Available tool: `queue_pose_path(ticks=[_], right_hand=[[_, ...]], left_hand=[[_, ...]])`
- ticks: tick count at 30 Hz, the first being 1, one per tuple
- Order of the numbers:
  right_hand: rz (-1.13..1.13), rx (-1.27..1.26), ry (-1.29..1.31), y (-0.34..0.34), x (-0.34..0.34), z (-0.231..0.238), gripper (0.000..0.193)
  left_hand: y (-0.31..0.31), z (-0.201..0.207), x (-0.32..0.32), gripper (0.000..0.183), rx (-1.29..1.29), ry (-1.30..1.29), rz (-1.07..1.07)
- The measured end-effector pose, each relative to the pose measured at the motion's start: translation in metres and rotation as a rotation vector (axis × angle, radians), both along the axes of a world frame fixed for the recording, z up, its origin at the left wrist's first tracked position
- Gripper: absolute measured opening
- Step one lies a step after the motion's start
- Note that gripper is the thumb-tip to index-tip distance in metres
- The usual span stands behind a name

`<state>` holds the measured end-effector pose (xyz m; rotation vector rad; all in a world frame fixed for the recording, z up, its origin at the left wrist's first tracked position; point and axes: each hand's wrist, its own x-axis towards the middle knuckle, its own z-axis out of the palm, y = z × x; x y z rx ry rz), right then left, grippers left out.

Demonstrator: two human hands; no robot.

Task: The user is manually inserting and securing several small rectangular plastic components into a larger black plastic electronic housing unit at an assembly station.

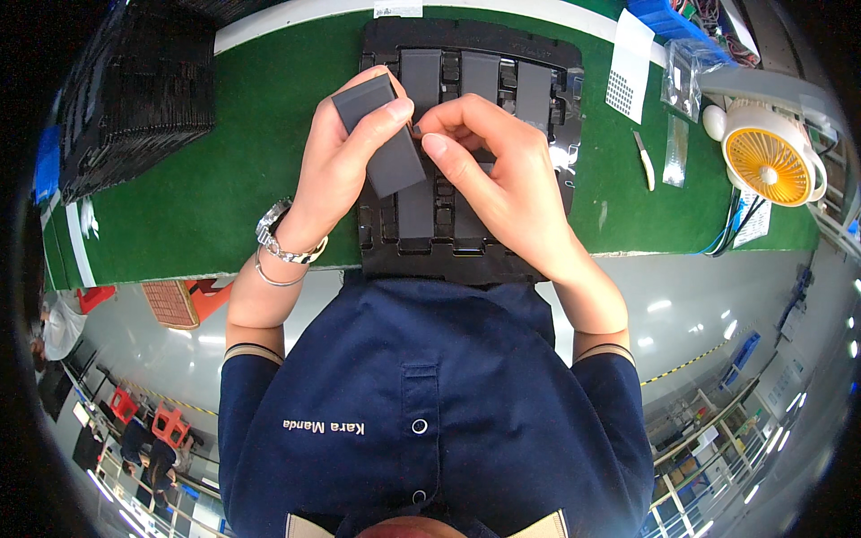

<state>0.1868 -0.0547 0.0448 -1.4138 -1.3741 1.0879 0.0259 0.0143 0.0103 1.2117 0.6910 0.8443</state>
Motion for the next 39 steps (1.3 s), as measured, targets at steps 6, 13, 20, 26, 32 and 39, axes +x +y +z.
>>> queue_pose_path(ticks=[6, 13, 20, 26, 32, 39], right_hand=[[0.035, -0.054, -0.094, 0.004, 0.0, 0.007, 0.012], [0.08, -0.089, -0.175, 0.007, 0.002, 0.011, 0.009], [0.049, -0.026, -0.192, 0.007, 0.0, -0.002, 0.005], [0.032, -0.017, -0.098, 0.005, 0.002, -0.005, 0.008], [0.073, -0.185, 0.242, 0.009, 0.004, -0.006, 0.02], [0.069, -0.218, 0.266, 0.008, 0.001, -0.003, 0.019]], left_hand=[[0.0, -0.001, 0.0, 0.025, 0.059, 0.078, -0.01], [-0.003, -0.003, 0.001, 0.026, 0.126, 0.137, 0.011], [-0.004, -0.004, 0.003, 0.026, 0.168, 0.168, 0.014], [-0.004, -0.005, 0.003, 0.025, 0.132, 0.151, 0.033], [-0.001, -0.003, -0.001, 0.024, 0.081, 0.085, 0.055], [-0.003, -0.003, -0.001, 0.022, 0.055, 0.068, 0.033]])
